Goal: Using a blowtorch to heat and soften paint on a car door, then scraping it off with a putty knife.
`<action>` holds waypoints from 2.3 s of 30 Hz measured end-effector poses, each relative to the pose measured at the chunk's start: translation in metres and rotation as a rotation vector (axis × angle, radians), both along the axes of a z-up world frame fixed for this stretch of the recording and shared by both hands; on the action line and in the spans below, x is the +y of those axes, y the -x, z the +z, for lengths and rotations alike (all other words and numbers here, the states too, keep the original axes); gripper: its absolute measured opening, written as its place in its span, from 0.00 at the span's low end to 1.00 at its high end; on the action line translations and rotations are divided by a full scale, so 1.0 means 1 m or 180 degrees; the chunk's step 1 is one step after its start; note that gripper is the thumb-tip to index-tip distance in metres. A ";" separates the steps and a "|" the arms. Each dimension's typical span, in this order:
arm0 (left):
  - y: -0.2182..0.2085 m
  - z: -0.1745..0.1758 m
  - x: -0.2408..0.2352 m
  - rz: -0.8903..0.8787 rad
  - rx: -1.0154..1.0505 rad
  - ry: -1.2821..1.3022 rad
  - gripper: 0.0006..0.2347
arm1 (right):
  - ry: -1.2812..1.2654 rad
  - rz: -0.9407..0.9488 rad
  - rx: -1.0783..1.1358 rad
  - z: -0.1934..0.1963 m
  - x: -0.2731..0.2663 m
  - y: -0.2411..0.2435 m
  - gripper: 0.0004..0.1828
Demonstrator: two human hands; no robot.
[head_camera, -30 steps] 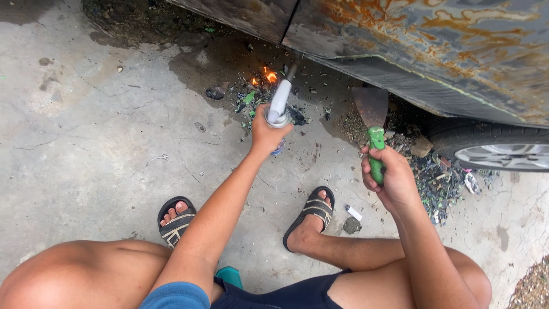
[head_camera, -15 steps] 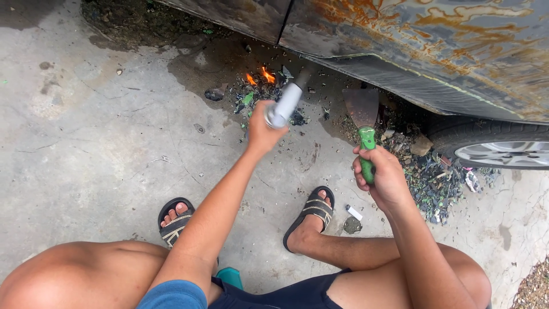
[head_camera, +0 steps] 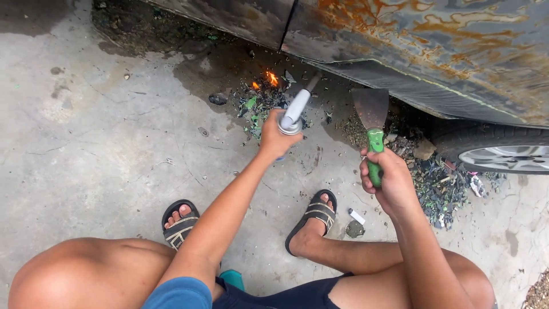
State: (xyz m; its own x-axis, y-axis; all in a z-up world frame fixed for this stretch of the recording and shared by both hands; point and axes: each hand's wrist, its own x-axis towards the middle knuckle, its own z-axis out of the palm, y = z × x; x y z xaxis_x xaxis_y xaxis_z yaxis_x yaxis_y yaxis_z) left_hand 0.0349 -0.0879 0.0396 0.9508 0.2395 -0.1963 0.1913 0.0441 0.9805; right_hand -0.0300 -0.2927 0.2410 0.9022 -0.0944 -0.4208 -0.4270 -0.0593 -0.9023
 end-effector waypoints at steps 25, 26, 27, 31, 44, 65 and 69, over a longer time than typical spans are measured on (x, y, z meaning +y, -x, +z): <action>0.005 0.001 0.024 0.0113 -0.0164 -0.0295 0.28 | 0.0369 0.0171 0.0028 -0.013 0.032 -0.015 0.06; 0.006 0.003 0.023 0.0074 -0.0046 -0.0259 0.29 | 0.0325 0.0110 0.0064 -0.013 0.031 -0.016 0.07; 0.006 0.004 0.021 0.0027 0.0075 -0.0219 0.29 | 0.0283 0.0042 0.0103 -0.013 0.030 -0.016 0.07; -0.005 -0.009 0.036 0.0301 -0.0084 -0.0249 0.30 | 0.0195 -0.0024 0.0051 -0.018 0.022 -0.012 0.08; -0.002 0.002 0.023 0.0133 -0.0095 -0.0123 0.28 | 0.0416 -0.0026 0.0052 -0.025 0.017 -0.018 0.11; 0.003 0.004 0.038 0.0279 -0.0079 -0.0209 0.27 | -0.0564 -0.0185 0.0813 -0.001 0.064 -0.082 0.16; 0.008 -0.001 0.035 0.0113 -0.0109 -0.0128 0.27 | -0.0713 -0.0268 0.0850 0.003 0.078 -0.094 0.18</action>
